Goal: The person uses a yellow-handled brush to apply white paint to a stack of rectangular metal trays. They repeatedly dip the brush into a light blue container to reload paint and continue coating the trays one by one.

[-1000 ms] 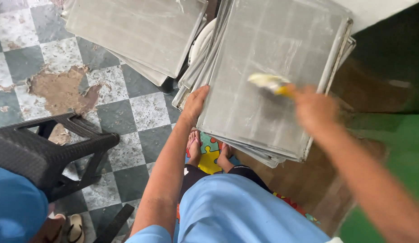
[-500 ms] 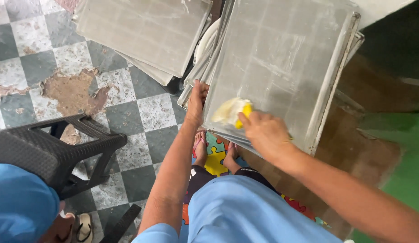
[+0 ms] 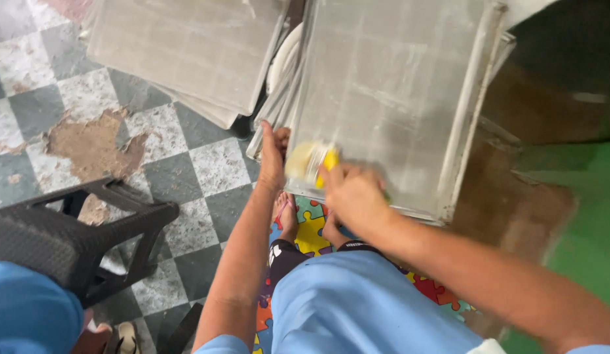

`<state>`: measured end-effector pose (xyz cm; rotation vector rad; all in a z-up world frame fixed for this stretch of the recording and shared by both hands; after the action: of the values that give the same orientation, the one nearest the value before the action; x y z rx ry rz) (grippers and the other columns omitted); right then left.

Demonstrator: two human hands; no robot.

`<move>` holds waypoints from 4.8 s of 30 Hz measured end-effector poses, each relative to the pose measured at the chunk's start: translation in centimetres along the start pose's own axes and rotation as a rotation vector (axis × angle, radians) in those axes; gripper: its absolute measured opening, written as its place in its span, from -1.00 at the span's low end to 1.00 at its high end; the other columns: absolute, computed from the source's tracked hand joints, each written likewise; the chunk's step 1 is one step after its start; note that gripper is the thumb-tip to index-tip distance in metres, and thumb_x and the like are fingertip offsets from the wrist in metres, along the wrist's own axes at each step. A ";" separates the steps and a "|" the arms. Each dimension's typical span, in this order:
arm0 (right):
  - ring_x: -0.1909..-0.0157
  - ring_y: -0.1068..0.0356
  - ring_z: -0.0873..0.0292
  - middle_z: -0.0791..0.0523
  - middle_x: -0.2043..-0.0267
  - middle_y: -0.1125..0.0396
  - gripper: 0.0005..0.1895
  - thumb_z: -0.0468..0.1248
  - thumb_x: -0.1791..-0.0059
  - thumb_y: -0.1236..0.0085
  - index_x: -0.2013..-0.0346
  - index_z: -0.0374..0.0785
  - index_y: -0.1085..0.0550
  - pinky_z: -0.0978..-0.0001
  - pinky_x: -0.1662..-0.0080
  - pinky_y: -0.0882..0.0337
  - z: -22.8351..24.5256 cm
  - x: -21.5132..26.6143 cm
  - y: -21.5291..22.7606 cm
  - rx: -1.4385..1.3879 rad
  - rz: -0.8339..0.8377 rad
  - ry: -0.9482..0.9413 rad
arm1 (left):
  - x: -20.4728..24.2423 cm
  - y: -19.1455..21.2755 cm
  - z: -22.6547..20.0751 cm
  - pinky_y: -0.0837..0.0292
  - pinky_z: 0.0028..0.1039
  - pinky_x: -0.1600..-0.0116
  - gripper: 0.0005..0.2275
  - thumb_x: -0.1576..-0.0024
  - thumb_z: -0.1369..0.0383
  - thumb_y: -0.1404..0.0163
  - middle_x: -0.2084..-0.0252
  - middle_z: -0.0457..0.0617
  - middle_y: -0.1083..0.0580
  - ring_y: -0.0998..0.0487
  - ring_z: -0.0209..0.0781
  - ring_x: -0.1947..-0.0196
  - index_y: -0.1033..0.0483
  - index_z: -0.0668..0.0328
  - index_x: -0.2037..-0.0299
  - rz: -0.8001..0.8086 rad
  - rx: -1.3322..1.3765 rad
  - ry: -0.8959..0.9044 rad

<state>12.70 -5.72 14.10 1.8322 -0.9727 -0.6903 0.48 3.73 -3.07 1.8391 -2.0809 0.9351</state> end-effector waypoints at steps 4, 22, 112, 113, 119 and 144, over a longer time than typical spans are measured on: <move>0.65 -0.28 0.08 0.07 0.53 -0.25 -0.70 -0.33 0.11 0.03 0.08 -0.19 -0.42 0.10 0.72 -0.16 -1.1 7.7 -1.4 -0.196 0.179 -0.038 | -3.1 2.0 3.9 -0.40 -0.62 0.30 -0.53 -0.04 -0.15 0.04 0.46 -0.18 -0.44 -0.45 -0.35 0.46 -0.54 0.09 0.21 -0.136 -0.062 0.114; 0.70 -0.29 0.09 0.12 0.64 -0.25 -0.84 -0.25 0.07 0.07 0.30 -0.15 -0.48 0.15 0.69 -0.13 -17.4 13.9 -12.5 0.114 0.313 -0.353 | -4.5 3.5 5.6 -0.35 -0.35 0.13 -0.74 -0.12 -0.10 -0.04 0.46 -0.05 -0.46 -0.43 -0.17 0.30 -0.58 -0.22 0.33 -0.193 -0.602 -0.053; 0.21 -0.27 0.00 0.05 0.20 -0.36 -0.46 0.03 0.06 -0.02 -0.25 0.25 -0.38 0.23 0.18 -0.27 -21.0 15.9 -11.7 -0.931 0.722 -0.952 | 7.0 -2.5 -4.6 -0.55 -0.32 0.23 -0.47 -0.06 -0.07 0.09 0.31 0.14 -0.55 -0.59 -0.07 0.34 -0.51 0.35 0.16 0.042 -0.082 0.302; 0.63 -0.22 0.06 -0.02 0.57 -0.37 -0.50 -0.02 0.02 -0.10 -0.24 0.13 -0.46 0.24 0.46 -0.23 -21.9 17.2 -10.8 -1.037 0.617 -1.149 | 7.8 -2.8 -4.8 -0.53 -0.34 0.08 -0.46 -0.05 -0.06 0.10 0.18 0.13 -0.55 -0.58 -0.07 0.18 -0.49 0.30 0.03 0.042 -0.095 0.310; 0.66 0.10 0.18 0.03 0.53 -0.08 -0.48 -0.31 -0.03 -0.04 -0.31 0.00 -0.32 0.33 0.64 0.13 -21.4 14.1 -6.8 -1.426 0.509 -1.357 | 13.4 0.7 -5.3 -0.52 -0.38 0.15 -0.66 -0.10 0.20 -0.02 0.20 0.02 -0.55 -0.56 -0.17 0.27 -0.51 0.32 0.05 -0.016 0.033 0.147; 0.30 -0.18 0.05 -0.06 0.24 -0.28 -0.51 -0.50 -0.03 -0.07 -0.26 -0.15 -0.40 0.26 0.12 -0.26 -16.5 6.7 -7.8 -1.267 0.380 -1.937 | -18.0 21.5 -5.0 -0.46 -0.14 -0.18 -0.51 -0.05 0.21 -0.06 -0.14 0.12 -0.43 -0.48 0.01 -0.07 -0.30 0.14 -0.19 -0.504 0.797 -0.279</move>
<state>31.76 -1.70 13.62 -0.5680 -1.2667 -2.1432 -17.60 21.73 -15.82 2.8279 -1.2805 1.5504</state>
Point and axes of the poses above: each hand's wrist, its own x-axis away from the middle knuckle, its own y-axis out of the back of the hand, z = x × y, the point moved 4 cm from there along -x, towards the middle knuckle
